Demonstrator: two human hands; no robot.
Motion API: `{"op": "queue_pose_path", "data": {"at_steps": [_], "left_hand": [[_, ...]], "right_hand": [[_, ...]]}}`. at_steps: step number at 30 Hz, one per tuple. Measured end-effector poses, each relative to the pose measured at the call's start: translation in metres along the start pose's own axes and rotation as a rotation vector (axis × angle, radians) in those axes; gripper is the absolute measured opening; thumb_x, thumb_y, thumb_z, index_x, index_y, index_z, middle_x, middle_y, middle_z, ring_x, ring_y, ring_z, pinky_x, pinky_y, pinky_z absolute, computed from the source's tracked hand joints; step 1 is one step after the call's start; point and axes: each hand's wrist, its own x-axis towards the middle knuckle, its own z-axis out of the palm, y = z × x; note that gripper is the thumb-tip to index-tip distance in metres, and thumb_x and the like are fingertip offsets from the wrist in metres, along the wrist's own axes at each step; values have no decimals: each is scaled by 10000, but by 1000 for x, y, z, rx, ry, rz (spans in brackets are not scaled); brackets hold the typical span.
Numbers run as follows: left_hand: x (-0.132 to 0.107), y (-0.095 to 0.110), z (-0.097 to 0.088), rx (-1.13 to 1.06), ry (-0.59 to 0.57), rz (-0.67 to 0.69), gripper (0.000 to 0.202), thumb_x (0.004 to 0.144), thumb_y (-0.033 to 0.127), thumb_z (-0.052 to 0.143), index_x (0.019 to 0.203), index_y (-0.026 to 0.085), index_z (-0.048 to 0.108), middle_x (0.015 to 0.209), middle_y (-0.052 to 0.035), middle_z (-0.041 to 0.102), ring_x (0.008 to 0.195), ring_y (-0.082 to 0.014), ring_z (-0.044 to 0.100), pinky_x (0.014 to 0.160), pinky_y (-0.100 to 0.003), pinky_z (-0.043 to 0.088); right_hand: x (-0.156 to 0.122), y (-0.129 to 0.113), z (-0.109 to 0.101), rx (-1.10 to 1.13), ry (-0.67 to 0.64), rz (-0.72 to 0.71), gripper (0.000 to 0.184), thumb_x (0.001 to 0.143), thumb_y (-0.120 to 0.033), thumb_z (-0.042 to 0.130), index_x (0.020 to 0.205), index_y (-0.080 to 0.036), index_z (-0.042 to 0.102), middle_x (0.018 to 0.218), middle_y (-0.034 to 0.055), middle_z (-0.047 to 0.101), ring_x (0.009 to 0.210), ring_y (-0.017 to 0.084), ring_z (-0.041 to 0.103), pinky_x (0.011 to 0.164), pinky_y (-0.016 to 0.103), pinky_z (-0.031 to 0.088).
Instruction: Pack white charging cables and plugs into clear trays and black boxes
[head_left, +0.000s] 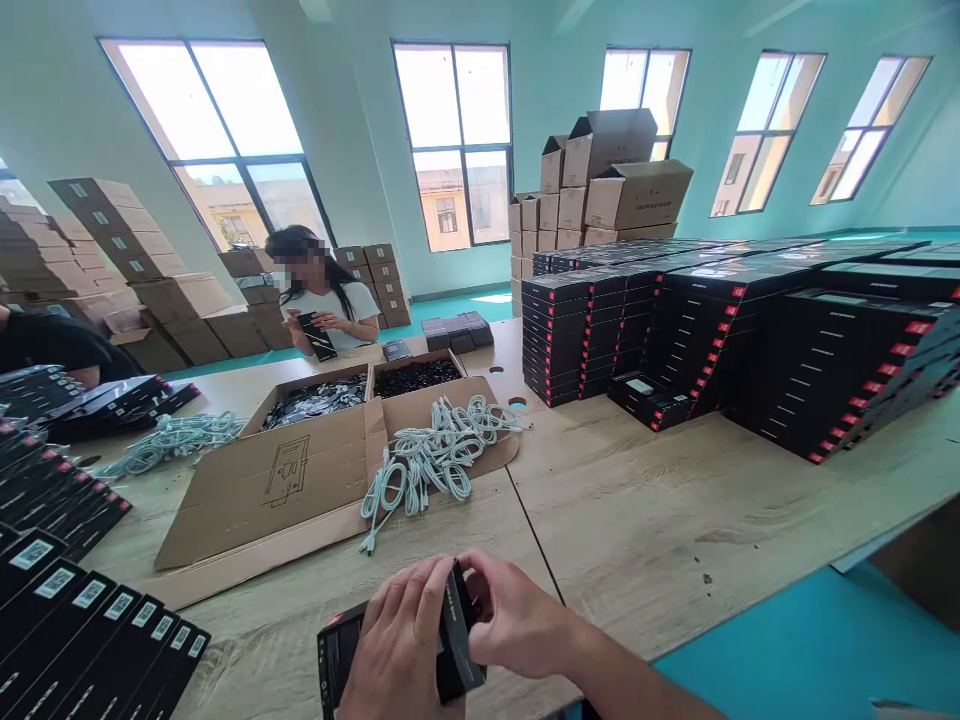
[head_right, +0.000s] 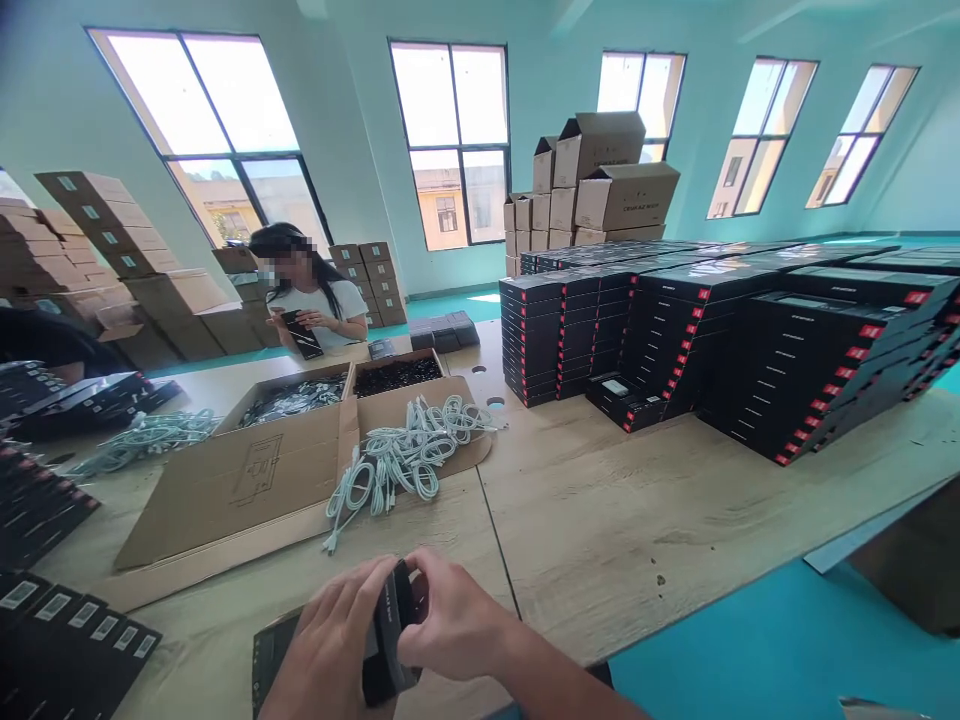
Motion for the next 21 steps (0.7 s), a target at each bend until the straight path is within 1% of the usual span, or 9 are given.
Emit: {"op": "queue_pose_path", "data": {"at_steps": [4, 9, 13, 15, 16, 18, 19, 20, 21], "left_hand": [[-1, 8, 2, -30, -8, -54, 947, 542, 78, 593, 1455, 224, 387, 1328, -132, 668, 1231, -352, 610, 1058, -478, 438], [-2, -2, 3, -21, -78, -33, 916, 573, 99, 610, 1455, 229, 395, 1344, -120, 662, 1236, -337, 612, 1048, -451, 446], [-6, -7, 4, -20, -65, -98, 920, 583, 115, 605, 1466, 229, 375, 1418, -140, 590, 1295, -344, 559, 1059, -464, 433], [-8, -9, 6, -38, -46, -138, 868, 614, 143, 601, 1449, 230, 382, 1421, -151, 555, 1286, -339, 552, 1036, -455, 451], [-10, -10, 7, -30, -32, -160, 841, 631, 154, 595, 1441, 229, 386, 1410, -154, 545, 1275, -339, 552, 1026, -454, 458], [-11, -12, 9, 36, -8, -196, 796, 672, 169, 580, 1442, 222, 383, 1380, -160, 537, 1248, -346, 559, 1004, -461, 467], [-12, -13, 10, 82, 7, -217, 788, 692, 170, 571, 1453, 216, 370, 1372, -164, 533, 1234, -351, 564, 993, -465, 468], [-12, -13, 10, 127, 21, -236, 789, 708, 166, 564, 1467, 210, 353, 1371, -170, 525, 1224, -356, 565, 985, -469, 468], [-12, -13, 11, 165, 36, -250, 792, 720, 162, 560, 1479, 201, 337, 1372, -177, 517, 1218, -361, 564, 980, -471, 467]], "right_hand": [[-2, 0, 5, -34, 95, 33, 397, 612, -119, 576, 997, -193, 641, 797, -26, 643, 712, 148, 547, 594, 219, 403], [4, 5, 10, 70, 123, 25, 361, 616, -156, 509, 945, -192, 652, 766, -21, 624, 721, 160, 540, 609, 231, 392], [17, 19, 11, 221, 181, 44, 283, 612, -182, 459, 841, -178, 626, 687, -24, 560, 643, 142, 493, 578, 234, 378], [21, 22, 10, 241, 218, 85, 306, 632, -177, 445, 883, -180, 619, 680, -20, 558, 590, 137, 480, 540, 234, 372], [22, 22, 10, 188, 261, 67, 340, 643, -165, 456, 940, -183, 620, 733, -4, 596, 600, 143, 505, 537, 238, 386], [19, 18, 10, -40, 378, -93, 398, 672, -127, 498, 1045, -195, 618, 996, 67, 674, 763, 184, 614, 603, 270, 465], [17, 15, 10, -184, 424, -213, 393, 693, -105, 517, 1056, -203, 628, 1161, 99, 661, 925, 216, 644, 705, 307, 514], [14, 11, 12, -325, 441, -321, 364, 720, -88, 532, 1041, -212, 650, 1300, 111, 621, 1104, 247, 622, 846, 360, 528], [12, 6, 14, -446, 430, -389, 321, 758, -84, 542, 1016, -221, 676, 1401, 107, 576, 1260, 274, 556, 991, 422, 488]]}}
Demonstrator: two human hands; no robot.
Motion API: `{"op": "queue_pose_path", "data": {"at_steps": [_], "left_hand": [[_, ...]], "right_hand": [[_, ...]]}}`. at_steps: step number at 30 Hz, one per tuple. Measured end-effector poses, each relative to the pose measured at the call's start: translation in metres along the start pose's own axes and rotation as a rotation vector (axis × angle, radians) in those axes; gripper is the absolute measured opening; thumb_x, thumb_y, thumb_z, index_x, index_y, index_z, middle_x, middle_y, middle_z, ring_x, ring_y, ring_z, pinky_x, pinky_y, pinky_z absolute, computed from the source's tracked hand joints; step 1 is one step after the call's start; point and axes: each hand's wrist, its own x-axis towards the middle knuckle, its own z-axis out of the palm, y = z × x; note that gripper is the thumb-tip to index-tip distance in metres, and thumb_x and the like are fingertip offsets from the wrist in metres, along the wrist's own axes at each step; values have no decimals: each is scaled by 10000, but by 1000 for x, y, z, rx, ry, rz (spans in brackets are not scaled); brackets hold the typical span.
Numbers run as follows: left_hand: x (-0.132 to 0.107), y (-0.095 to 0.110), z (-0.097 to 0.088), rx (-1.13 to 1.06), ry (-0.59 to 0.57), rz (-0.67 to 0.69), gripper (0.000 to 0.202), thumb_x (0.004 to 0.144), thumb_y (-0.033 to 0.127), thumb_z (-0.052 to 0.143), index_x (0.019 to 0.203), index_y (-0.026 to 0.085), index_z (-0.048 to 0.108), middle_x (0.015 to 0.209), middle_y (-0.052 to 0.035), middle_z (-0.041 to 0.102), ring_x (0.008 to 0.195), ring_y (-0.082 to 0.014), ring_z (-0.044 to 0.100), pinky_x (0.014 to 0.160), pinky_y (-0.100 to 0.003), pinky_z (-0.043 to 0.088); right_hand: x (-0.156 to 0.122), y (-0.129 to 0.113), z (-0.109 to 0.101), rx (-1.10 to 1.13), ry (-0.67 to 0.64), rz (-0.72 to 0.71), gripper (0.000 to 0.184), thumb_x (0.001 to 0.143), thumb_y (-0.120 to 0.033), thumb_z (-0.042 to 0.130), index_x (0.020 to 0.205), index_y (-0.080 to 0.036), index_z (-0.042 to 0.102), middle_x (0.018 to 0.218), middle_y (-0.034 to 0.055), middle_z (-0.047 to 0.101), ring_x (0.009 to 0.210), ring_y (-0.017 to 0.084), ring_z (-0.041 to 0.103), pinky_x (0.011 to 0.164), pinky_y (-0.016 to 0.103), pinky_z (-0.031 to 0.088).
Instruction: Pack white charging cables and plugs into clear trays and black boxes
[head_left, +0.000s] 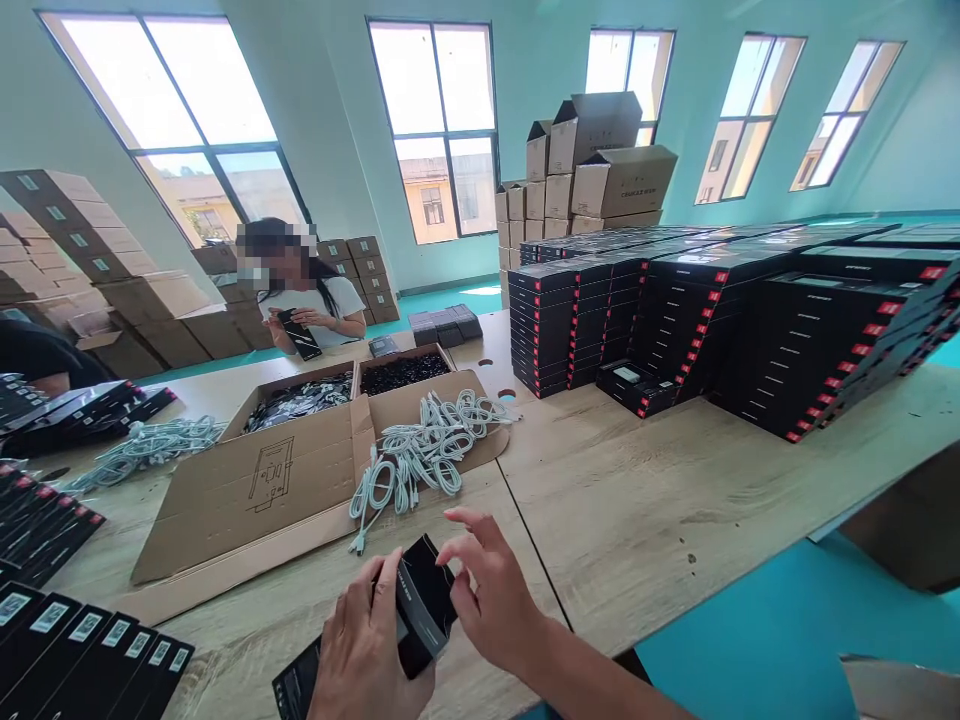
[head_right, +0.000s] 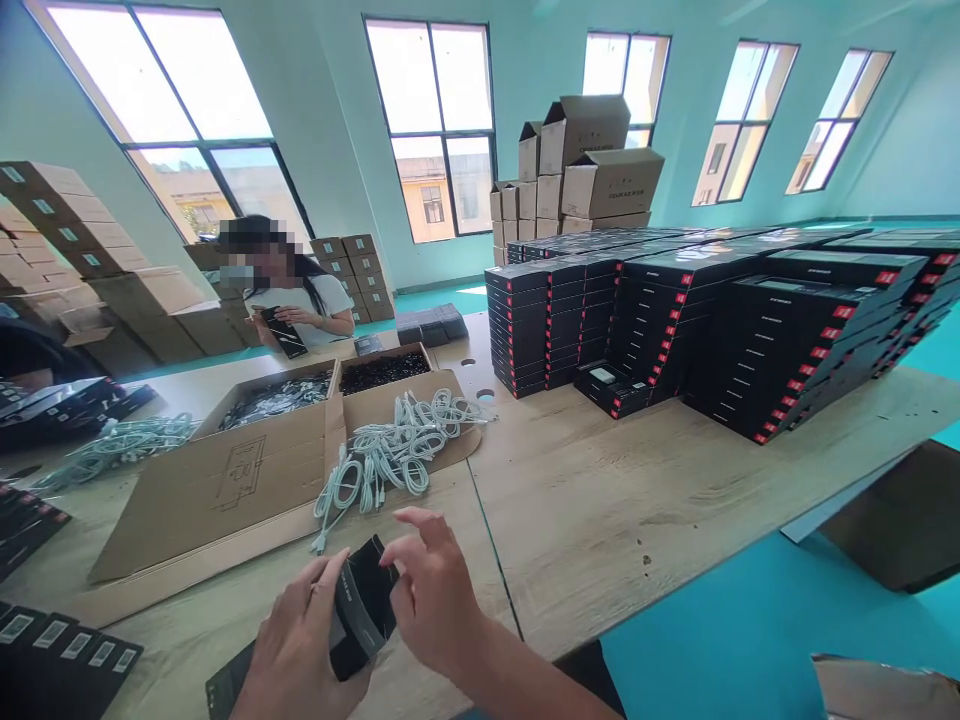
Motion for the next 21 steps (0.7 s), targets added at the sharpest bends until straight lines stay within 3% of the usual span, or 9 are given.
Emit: {"op": "queue_pose_path", "data": {"at_steps": [2, 4, 6, 8, 11, 14, 16, 18, 21], "left_hand": [[1, 1, 0, 48, 33, -7, 793, 737, 150, 561, 1491, 184, 318, 1370, -189, 511, 1210, -369, 561, 987, -478, 461], [2, 3, 1, 78, 50, 5, 799, 751, 145, 567, 1504, 180, 304, 1361, -192, 515, 1200, -378, 559, 998, -492, 451], [2, 1, 2, 107, 59, 24, 822, 761, 151, 570, 1528, 182, 277, 1350, -195, 522, 1179, -381, 565, 991, -499, 447], [0, -5, 2, 128, 73, 60, 864, 758, 174, 579, 1555, 179, 245, 1345, -201, 530, 1164, -381, 575, 974, -490, 450], [-8, -23, 2, 132, 51, 107, 923, 759, 252, 613, 1587, 180, 212, 1359, -199, 556, 1178, -375, 587, 965, -466, 450], [-21, -53, 0, 127, -69, 66, 929, 754, 351, 638, 1581, 179, 252, 1385, -190, 588, 1230, -377, 583, 979, -463, 455], [-28, -78, -3, 135, -204, -51, 899, 742, 404, 624, 1554, 153, 329, 1402, -191, 601, 1265, -384, 575, 995, -478, 462], [-32, -101, -5, 157, -339, -235, 914, 723, 457, 605, 1531, 90, 383, 1415, -213, 601, 1282, -409, 567, 1008, -509, 468], [-32, -122, -4, 209, -339, -428, 996, 692, 557, 608, 1481, -24, 430, 1417, -295, 573, 1302, -483, 536, 1049, -590, 443]], "right_hand": [[0, -9, 0, -131, -99, -25, 256, 859, -120, 546, 998, -242, 722, 1511, 89, 515, 1440, 310, 400, 1169, 539, 320], [3, -14, 3, -155, -195, 110, 238, 952, -210, 524, 1044, -254, 738, 1579, 95, 454, 1510, 334, 294, 1200, 616, 215], [6, -13, 8, -59, -261, 271, 224, 987, -292, 523, 1060, -240, 728, 1621, 107, 391, 1543, 336, 225, 1205, 623, 187], [11, -7, 13, 105, -288, 399, 159, 887, -329, 681, 1002, -221, 703, 1630, 104, 360, 1550, 332, 210, 1216, 565, 205], [19, 7, 15, 410, -245, 517, 362, 606, -277, 857, 869, -210, 618, 1577, 100, 412, 1482, 327, 360, 1171, 467, 336], [35, 22, 6, 677, -147, 640, 395, 615, -368, 787, 863, -222, 517, 1426, 118, 564, 1196, 277, 640, 921, 403, 549], [48, 34, -6, 695, -130, 724, 380, 675, -421, 722, 906, -223, 494, 1270, 115, 661, 994, 217, 708, 727, 318, 581], [61, 47, -20, 617, -179, 755, 331, 697, -393, 701, 905, -211, 520, 1087, 96, 724, 859, 175, 712, 631, 253, 557], [77, 62, -34, 466, -307, 761, 184, 683, -295, 690, 800, -181, 605, 827, 57, 733, 685, 159, 675, 565, 245, 530]]}}
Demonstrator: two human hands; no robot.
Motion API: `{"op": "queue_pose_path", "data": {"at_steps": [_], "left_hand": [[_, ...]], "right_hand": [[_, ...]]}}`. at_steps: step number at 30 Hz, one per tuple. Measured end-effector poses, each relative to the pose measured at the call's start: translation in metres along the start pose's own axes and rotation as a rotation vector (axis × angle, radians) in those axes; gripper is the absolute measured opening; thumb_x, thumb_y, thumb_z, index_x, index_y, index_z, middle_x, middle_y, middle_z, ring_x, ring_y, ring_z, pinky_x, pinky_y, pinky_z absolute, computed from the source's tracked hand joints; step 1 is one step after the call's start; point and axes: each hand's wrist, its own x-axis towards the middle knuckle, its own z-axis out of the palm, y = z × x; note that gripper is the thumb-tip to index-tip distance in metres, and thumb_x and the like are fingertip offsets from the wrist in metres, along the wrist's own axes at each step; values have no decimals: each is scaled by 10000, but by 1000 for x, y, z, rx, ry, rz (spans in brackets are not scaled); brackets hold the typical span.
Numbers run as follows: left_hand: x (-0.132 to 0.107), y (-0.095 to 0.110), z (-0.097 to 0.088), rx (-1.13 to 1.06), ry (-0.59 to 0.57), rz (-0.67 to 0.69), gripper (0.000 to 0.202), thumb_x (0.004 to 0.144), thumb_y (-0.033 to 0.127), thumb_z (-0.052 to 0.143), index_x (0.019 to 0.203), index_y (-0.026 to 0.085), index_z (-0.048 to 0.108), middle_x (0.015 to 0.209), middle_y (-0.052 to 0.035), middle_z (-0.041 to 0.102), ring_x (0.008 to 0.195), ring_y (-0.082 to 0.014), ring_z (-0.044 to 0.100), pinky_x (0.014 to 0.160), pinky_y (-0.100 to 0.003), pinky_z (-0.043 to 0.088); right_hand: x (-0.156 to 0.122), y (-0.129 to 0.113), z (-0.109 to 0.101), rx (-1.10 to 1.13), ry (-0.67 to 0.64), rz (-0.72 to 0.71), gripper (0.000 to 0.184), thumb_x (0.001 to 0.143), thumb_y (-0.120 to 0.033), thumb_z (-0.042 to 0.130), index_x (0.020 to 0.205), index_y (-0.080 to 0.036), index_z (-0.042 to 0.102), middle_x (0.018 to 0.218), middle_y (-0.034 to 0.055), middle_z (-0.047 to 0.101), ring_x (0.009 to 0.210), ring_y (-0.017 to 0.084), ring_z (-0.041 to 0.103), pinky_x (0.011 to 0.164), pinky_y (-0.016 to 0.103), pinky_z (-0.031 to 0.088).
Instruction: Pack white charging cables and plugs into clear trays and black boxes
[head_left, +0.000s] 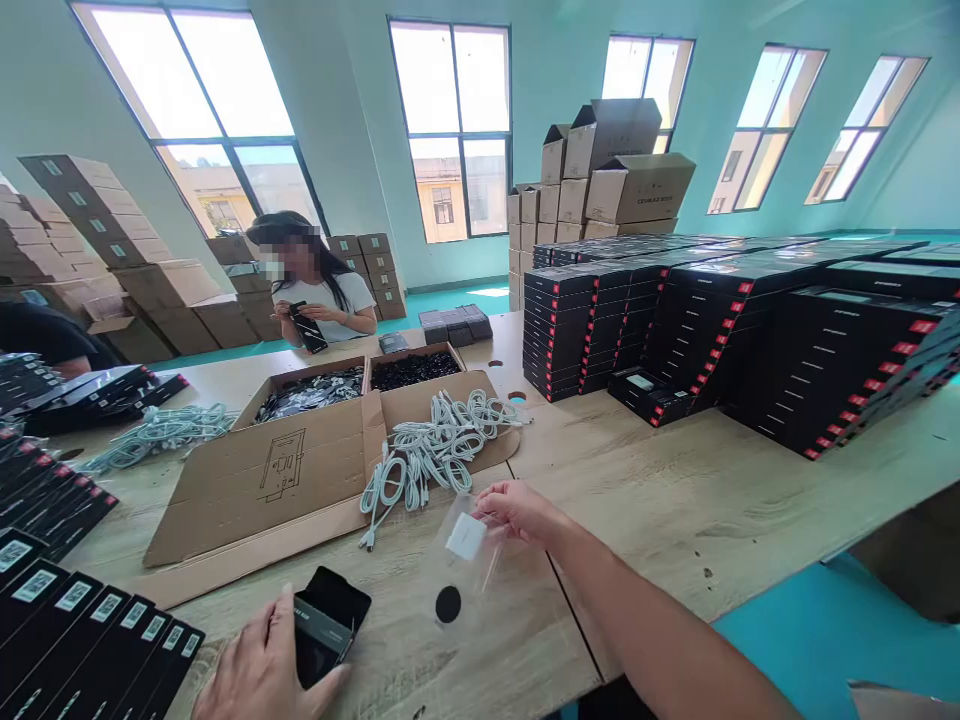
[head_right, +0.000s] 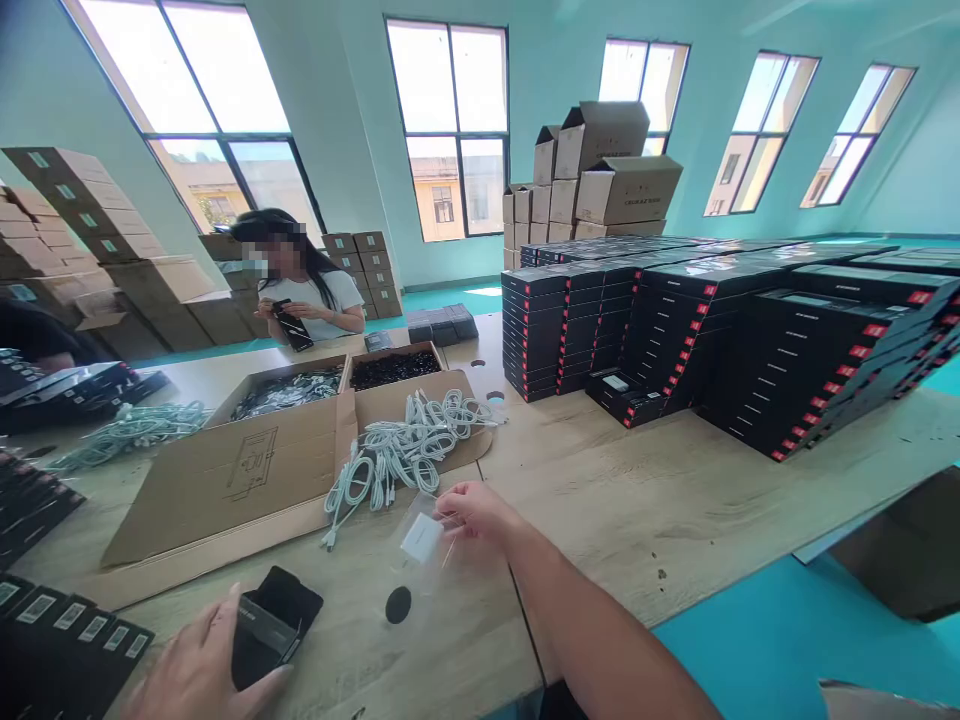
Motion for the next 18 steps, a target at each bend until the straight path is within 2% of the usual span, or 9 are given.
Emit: {"op": "queue_pose_path", "data": {"at_steps": [2, 4, 6, 7, 9, 12, 15, 16, 18], "left_hand": [[0, 8, 3, -49, 133, 65, 932, 746, 582, 606, 1469, 13, 462, 1454, -301, 537, 1346, -482, 504, 1095, -614, 413], [-7, 31, 7, -161, 239, 292, 751, 840, 506, 599, 1491, 155, 467, 1536, -231, 487, 1408, -412, 478, 1121, -580, 425], [-17, 64, 14, -277, 208, 543, 686, 861, 347, 636, 1515, 293, 436, 1636, -134, 394, 1480, -337, 413, 1122, -513, 465], [-22, 79, 19, -335, 235, 611, 697, 811, 264, 662, 1481, 309, 478, 1641, -116, 395, 1489, -346, 399, 1122, -517, 471], [-29, 104, 32, -409, 257, 694, 658, 742, 155, 656, 1380, 296, 575, 1563, -109, 512, 1411, -324, 508, 1069, -463, 533], [-34, 115, 48, -448, 290, 719, 540, 771, 162, 682, 1295, 284, 650, 1346, -102, 695, 1209, -277, 667, 963, -383, 601], [-36, 110, 47, -543, 277, 653, 548, 771, 261, 772, 1309, 295, 671, 1278, -105, 732, 1155, -298, 692, 960, -412, 599], [-36, 108, 43, -624, 258, 578, 537, 777, 294, 780, 1304, 298, 682, 1289, -111, 727, 1172, -313, 683, 985, -439, 583], [-33, 110, 27, -859, 165, 324, 477, 811, 385, 761, 1277, 296, 709, 1332, -121, 705, 1224, -341, 652, 1045, -493, 535]], "right_hand": [[10, -4, -7, -153, -7, -1, 89, 660, -233, 694, 702, -168, 650, 689, 28, 690, 640, 170, 646, 561, 256, 508], [22, -10, -8, -305, 38, -42, 44, 640, -184, 711, 632, -167, 671, 640, 15, 657, 701, 195, 643, 614, 265, 488], [35, -17, -4, -426, 119, -110, 51, 637, -165, 728, 619, -174, 682, 732, 27, 684, 857, 227, 646, 707, 273, 472], [42, -20, -1, -470, 159, -143, 58, 636, -167, 740, 627, -179, 684, 813, 37, 702, 942, 242, 637, 754, 278, 464], [53, -24, 6, -527, 213, -197, 113, 601, -175, 789, 636, -186, 682, 960, 48, 712, 1048, 259, 610, 817, 283, 449], [62, -26, 14, -544, 232, -245, 193, 536, -164, 830, 587, -183, 645, 986, 39, 701, 1013, 239, 609, 812, 267, 441], [58, -30, 10, -463, 245, -262, 216, 678, -240, 737, 553, -177, 572, 831, 35, 673, 855, 186, 605, 699, 240, 441], [53, -32, 7, -415, 245, -261, 232, 748, -286, 674, 575, -179, 565, 782, 36, 655, 795, 172, 596, 649, 233, 436], [38, -36, 1, -306, 221, -256, 273, 851, -363, 538, 653, -179, 580, 745, 39, 635, 700, 151, 576, 567, 221, 423]]}}
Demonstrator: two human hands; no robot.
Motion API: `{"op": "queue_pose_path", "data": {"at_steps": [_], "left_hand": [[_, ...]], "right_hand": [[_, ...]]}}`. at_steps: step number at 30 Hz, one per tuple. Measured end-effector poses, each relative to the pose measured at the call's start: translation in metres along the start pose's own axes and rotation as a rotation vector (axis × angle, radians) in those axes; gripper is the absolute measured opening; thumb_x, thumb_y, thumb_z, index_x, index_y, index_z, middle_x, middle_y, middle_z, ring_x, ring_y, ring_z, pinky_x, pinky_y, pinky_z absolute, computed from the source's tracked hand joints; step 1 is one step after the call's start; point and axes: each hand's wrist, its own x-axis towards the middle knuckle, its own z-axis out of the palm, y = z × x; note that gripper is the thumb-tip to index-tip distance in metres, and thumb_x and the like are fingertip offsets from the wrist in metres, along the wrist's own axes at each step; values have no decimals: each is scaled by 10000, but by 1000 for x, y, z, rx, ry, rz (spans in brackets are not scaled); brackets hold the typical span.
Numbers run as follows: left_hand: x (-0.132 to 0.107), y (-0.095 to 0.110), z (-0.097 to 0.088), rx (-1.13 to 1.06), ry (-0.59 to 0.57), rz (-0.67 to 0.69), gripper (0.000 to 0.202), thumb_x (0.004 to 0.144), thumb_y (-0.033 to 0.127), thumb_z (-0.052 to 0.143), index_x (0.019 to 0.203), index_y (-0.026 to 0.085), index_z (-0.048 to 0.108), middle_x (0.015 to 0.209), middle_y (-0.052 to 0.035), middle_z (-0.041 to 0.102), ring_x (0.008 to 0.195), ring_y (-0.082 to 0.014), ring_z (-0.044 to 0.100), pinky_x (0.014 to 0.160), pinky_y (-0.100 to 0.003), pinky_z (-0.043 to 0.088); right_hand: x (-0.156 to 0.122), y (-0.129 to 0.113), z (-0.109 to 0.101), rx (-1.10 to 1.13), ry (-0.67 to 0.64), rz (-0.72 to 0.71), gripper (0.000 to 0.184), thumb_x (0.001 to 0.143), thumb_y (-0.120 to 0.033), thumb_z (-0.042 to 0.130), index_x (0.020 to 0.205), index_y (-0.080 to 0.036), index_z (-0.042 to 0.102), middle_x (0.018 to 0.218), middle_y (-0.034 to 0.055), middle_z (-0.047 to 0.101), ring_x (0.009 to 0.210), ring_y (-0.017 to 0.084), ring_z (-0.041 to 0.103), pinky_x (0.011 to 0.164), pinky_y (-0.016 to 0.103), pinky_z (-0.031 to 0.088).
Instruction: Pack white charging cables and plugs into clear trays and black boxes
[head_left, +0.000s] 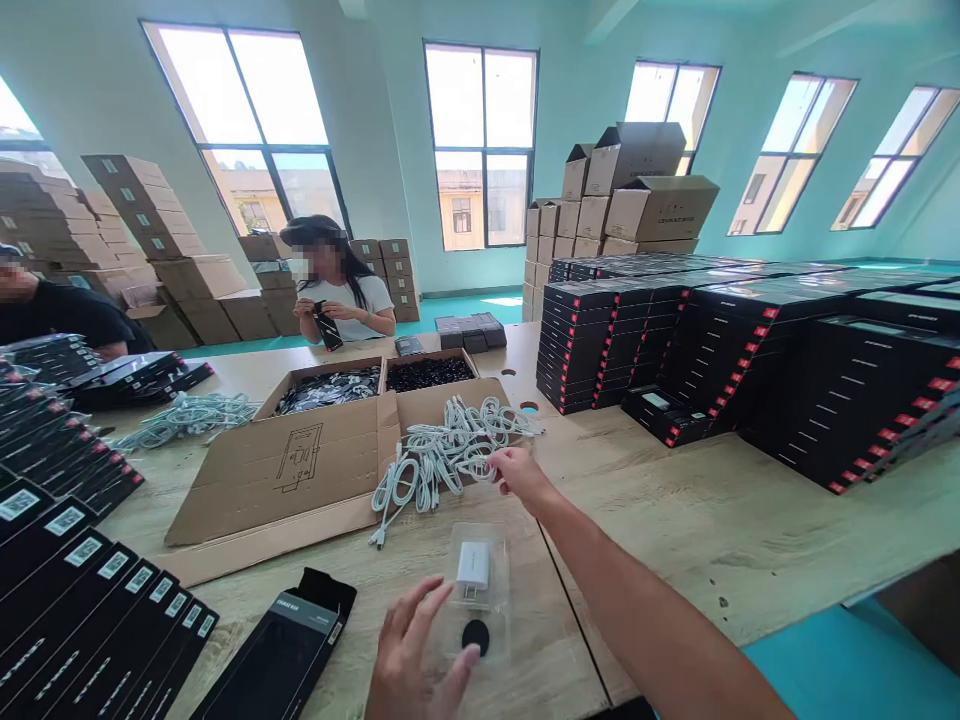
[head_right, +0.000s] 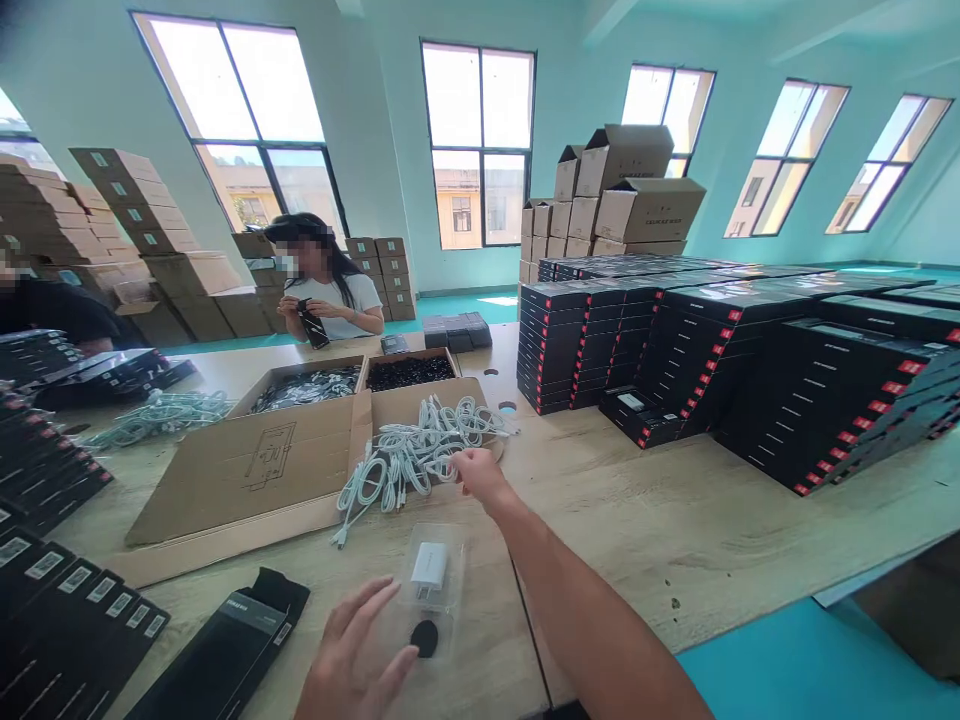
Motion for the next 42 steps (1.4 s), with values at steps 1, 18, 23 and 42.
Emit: {"op": "queue_pose_path", "data": {"at_steps": [1, 18, 23, 42], "left_hand": [[7, 8, -4, -141, 34, -169, 457, 826, 441, 743, 1255, 285, 725, 1343, -124, 700, 1245, -349, 639, 1067, -505, 515], [54, 22, -17, -1102, 403, -906, 62, 831, 120, 667, 875, 159, 648, 714, -64, 775, 564, -179, 719, 568, -285, 613], [37, 18, -5, -1139, 368, -842, 325, 658, 163, 828, 940, 175, 668, 810, -48, 790, 761, -229, 772, 699, -309, 628], [39, 66, -20, -1189, 62, -751, 453, 675, 362, 865, 1057, 202, 683, 831, -38, 715, 694, -170, 640, 584, -255, 491]], "right_hand": [[-10, -3, -3, 56, -18, 1, 296, 878, -385, 485, 701, -176, 596, 758, 43, 639, 673, 143, 572, 543, 216, 423], [-101, -7, 27, -1072, -633, -786, 255, 770, -179, 803, 991, -305, 811, 988, 56, 657, 916, 223, 591, 725, 312, 414], [-94, -13, 41, -1256, -675, -874, 40, 818, -204, 750, 812, -240, 767, 914, 73, 673, 886, 234, 598, 715, 336, 407], [-102, -31, 23, -11, -252, -313, 257, 849, -401, 755, 1030, -219, 770, 964, 28, 673, 806, 162, 618, 669, 267, 472]]}}
